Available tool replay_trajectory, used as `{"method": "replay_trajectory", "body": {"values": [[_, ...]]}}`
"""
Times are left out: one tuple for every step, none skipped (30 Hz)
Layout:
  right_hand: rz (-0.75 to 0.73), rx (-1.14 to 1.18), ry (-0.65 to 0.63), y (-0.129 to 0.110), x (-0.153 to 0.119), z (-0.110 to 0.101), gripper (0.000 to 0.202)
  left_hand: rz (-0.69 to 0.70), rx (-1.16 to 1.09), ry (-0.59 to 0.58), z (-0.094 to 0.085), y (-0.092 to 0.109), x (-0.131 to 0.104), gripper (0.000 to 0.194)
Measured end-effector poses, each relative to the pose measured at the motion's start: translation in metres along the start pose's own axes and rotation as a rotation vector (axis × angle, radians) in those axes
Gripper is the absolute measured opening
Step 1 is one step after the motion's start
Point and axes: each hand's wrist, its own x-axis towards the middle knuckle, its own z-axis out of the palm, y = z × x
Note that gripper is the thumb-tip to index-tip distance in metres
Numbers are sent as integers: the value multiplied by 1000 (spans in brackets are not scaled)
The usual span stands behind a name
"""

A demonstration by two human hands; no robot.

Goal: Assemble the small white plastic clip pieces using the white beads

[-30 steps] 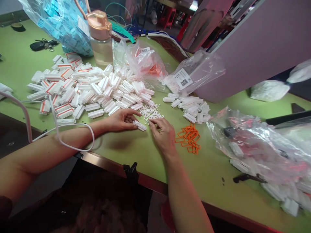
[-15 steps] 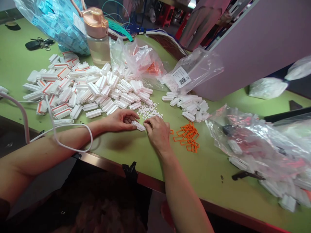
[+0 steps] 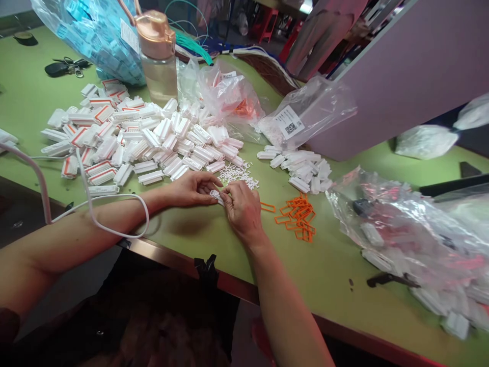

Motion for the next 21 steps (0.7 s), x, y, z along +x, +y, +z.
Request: {"method": "replay_trajectory", "body": {"values": [[-21, -40, 16, -1, 0, 1, 31, 2, 2, 1, 0, 0, 0, 37], [-43, -76, 31, -2, 0, 1, 30, 6, 2, -1, 0, 0, 0, 38], [-66, -108, 47, -4, 0, 1, 29, 9, 1, -6, 0, -1, 0, 38], [-88, -139, 66, -6, 1, 0, 27, 13, 0, -10, 0, -2, 1, 39], [-106, -169, 85, -8, 1, -1, 25, 17, 0, -15, 0, -3, 1, 39], [-118, -198, 103, -10, 1, -2, 24, 20, 2, -16, -1, -4, 1, 38], [-124, -225, 120, -13, 2, -3, 22, 22, 6, -15, -1, -5, 1, 38], [-125, -247, 133, -15, 2, -4, 21, 22, 9, -13, -1, -6, 1, 38], [-123, -263, 146, -16, 2, -4, 20, 18, 9, -9, -1, -6, 1, 39], [-120, -272, 156, -18, 2, -5, 19, 14, 5, -7, -1, -6, 1, 39], [-117, -272, 164, -19, 2, -5, 19, 11, -3, -8, -1, -6, 1, 39], [-113, -268, 171, -20, 1, -4, 18, 11, -13, -9, -1, -6, 1, 39], [-105, -261, 174, -20, 0, -3, 18, 12, -24, -11, 0, -6, 1, 39], [-96, -250, 175, -20, -1, -2, 18, 14, -33, -9, 0, -6, 1, 39], [-86, -236, 174, -20, -2, -1, 19, 15, -43, -8, 0, -7, 2, 39], [-76, -222, 174, -20, -3, 1, 19, 14, -53, -6, 0, -7, 2, 40], [-69, -210, 175, -20, -4, 2, 20, 10, -64, -4, 0, -8, 2, 41], [-64, -201, 175, -20, -5, 3, 21, 5, -75, -2, 0, -8, 2, 42], [-59, -194, 171, -20, -6, 3, 21, -2, -88, -3, 0, -8, 2, 43], [-50, -185, 166, -20, -7, 3, 22, -9, -101, -7, 0, -8, 2, 43], [-33, -167, 160, -20, -8, 2, 22, -17, -116, -9, -1, -9, 3, 43]]}}
